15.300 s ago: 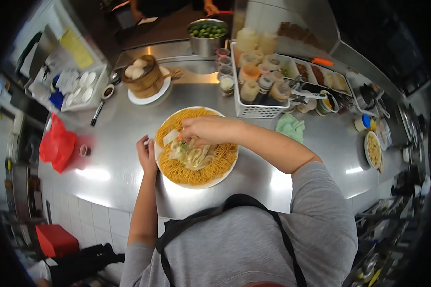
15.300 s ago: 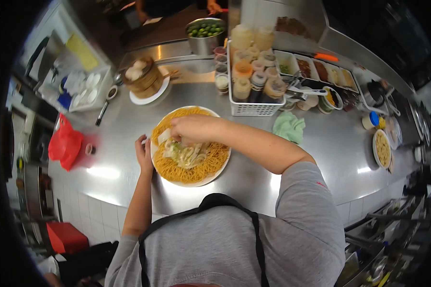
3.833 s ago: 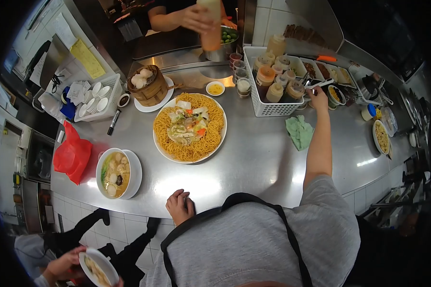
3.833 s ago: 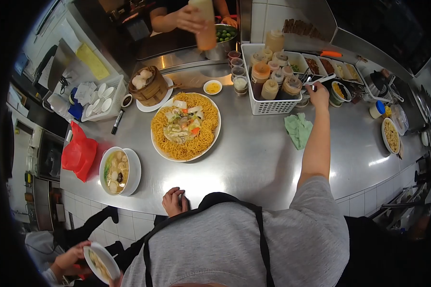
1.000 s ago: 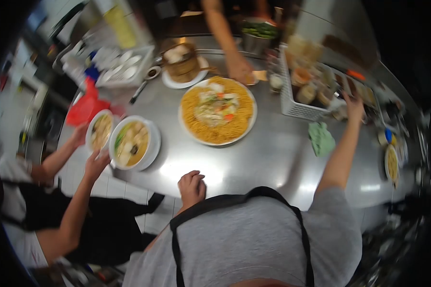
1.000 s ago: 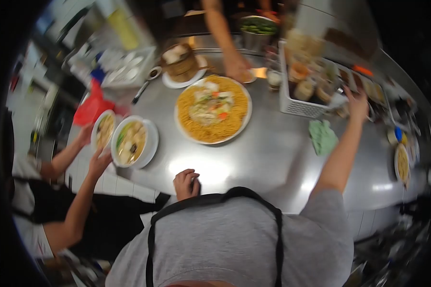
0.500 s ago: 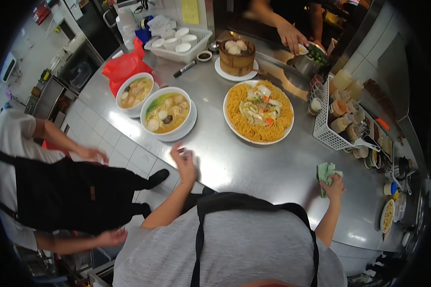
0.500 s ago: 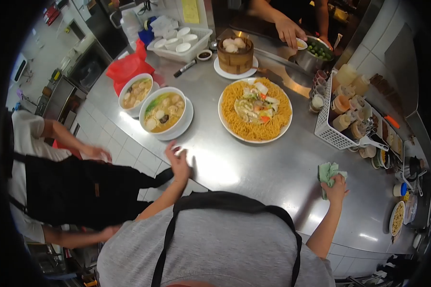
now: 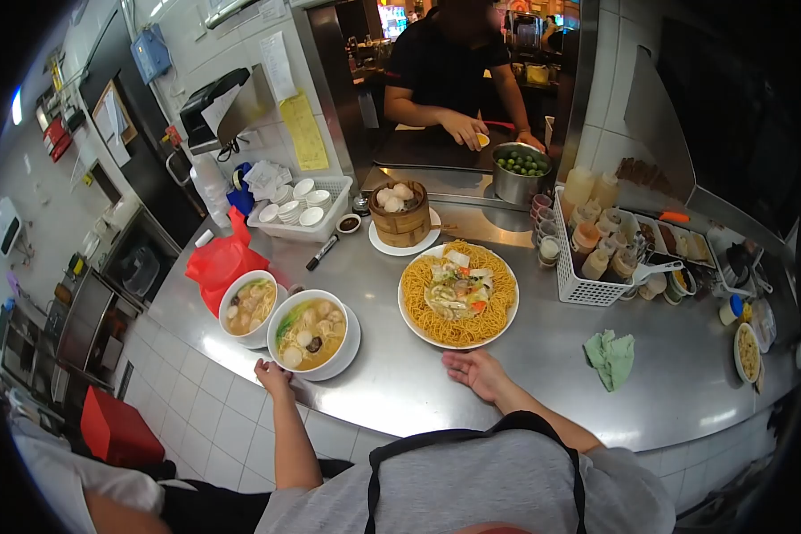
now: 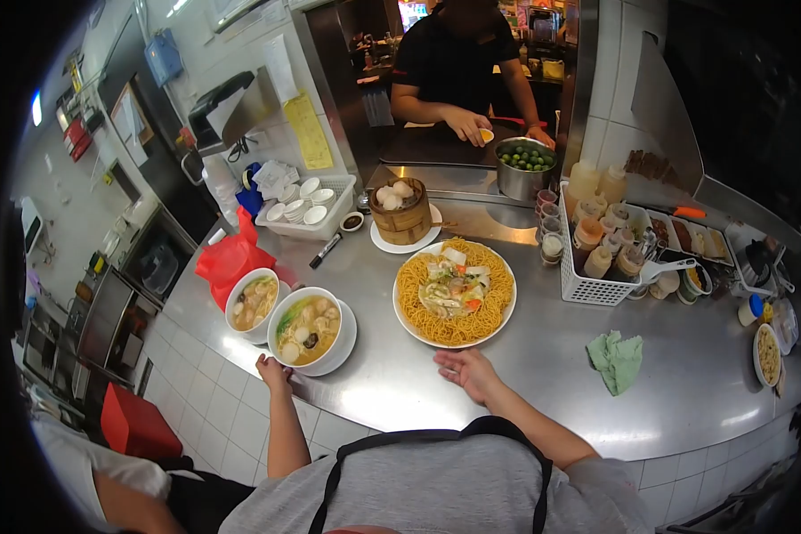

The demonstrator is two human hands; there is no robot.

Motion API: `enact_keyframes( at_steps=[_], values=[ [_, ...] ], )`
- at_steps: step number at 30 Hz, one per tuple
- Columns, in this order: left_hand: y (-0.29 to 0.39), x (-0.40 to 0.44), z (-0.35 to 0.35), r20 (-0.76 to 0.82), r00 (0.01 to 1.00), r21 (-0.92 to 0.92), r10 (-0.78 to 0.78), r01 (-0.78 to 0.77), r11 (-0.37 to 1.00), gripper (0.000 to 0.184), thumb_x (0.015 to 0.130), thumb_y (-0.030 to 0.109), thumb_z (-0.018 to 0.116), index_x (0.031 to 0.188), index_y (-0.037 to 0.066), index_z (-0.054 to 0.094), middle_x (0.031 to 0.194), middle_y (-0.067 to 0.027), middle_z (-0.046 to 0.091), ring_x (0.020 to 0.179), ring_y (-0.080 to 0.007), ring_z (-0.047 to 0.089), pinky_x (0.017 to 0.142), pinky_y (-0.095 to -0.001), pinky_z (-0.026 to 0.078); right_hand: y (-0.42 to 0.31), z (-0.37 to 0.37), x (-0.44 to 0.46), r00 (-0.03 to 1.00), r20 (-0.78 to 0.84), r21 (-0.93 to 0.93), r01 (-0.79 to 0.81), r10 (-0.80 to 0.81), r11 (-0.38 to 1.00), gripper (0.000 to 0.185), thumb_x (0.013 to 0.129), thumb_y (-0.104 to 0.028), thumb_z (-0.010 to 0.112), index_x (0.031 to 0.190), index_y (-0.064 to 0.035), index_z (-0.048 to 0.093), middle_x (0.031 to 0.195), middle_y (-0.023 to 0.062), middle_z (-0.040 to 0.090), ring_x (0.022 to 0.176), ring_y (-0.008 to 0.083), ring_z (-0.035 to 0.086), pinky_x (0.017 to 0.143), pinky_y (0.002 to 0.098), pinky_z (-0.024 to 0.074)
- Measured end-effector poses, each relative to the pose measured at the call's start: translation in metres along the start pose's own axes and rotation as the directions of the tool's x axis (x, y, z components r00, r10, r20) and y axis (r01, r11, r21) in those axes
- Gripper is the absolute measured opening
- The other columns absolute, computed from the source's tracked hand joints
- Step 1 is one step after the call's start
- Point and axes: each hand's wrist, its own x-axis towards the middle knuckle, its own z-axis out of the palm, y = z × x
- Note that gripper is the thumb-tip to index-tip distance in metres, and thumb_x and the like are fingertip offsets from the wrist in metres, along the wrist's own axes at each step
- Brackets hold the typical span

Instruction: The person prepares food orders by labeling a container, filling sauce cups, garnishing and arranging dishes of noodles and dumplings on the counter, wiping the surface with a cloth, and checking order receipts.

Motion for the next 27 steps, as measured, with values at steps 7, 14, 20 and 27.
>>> enact_keyframes(
  at_steps=[7,14,20,27],
  values=[
    [0.031,0.088,-0.02,0.048,0.986,-0.169,-0.157,0.163,0.972,0.049,0.086,0.01,0.041,0.131,0.009,0.021,0.108,-0.016,0.046,0.072,-0.0211,0.057,0.056,-0.0332,0.052,0.029,0.064,0.041,0.896,0.155,-0.469,-0.305,0.417,0.829,0.046,0.088,-0.011,0.048,0.128,-0.0041,0.028,0.108,0.0141,0.055,0.095,0.0211,0.059,0.077,0.0304,0.0493],
    [0.027,0.142,-0.03,0.176,0.97,0.001,-0.166,0.169,0.986,0.046,0.088,0.006,0.041,0.13,0.004,0.023,0.1,-0.0166,0.05,0.056,-0.0186,0.056,0.048,-0.0331,0.055,0.053,0.121,0.125,0.953,0.119,-0.48,-0.192,0.28,0.856,0.055,0.084,-0.006,0.052,0.13,-0.0072,0.022,0.095,0.0149,0.059,0.078,0.0196,0.063,0.063,0.0277,0.0528],
    [0.031,0.134,-0.034,0.205,0.975,0.049,-0.086,0.077,0.996,0.044,0.084,-0.002,0.046,0.124,0.0,0.027,0.092,-0.0156,0.051,0.063,-0.0188,0.057,0.052,-0.0324,0.056,0.063,0.141,0.156,0.987,0.052,-0.625,-0.086,0.151,0.776,0.048,0.082,-0.003,0.055,0.121,-0.0031,0.027,0.082,0.0138,0.058,0.06,0.0199,0.064,0.048,0.0281,0.0535],
    [0.027,0.128,-0.032,0.189,0.978,0.002,-0.089,0.09,0.996,0.046,0.083,-0.003,0.048,0.124,0.002,0.027,0.092,-0.0141,0.05,0.061,-0.0177,0.052,0.053,-0.0353,0.056,0.068,0.14,0.141,0.995,0.037,-0.622,-0.053,0.097,0.781,0.043,0.082,0.0,0.053,0.116,-0.0009,0.027,0.079,0.0135,0.057,0.059,0.0195,0.063,0.046,0.0263,0.0526]
  ],
)
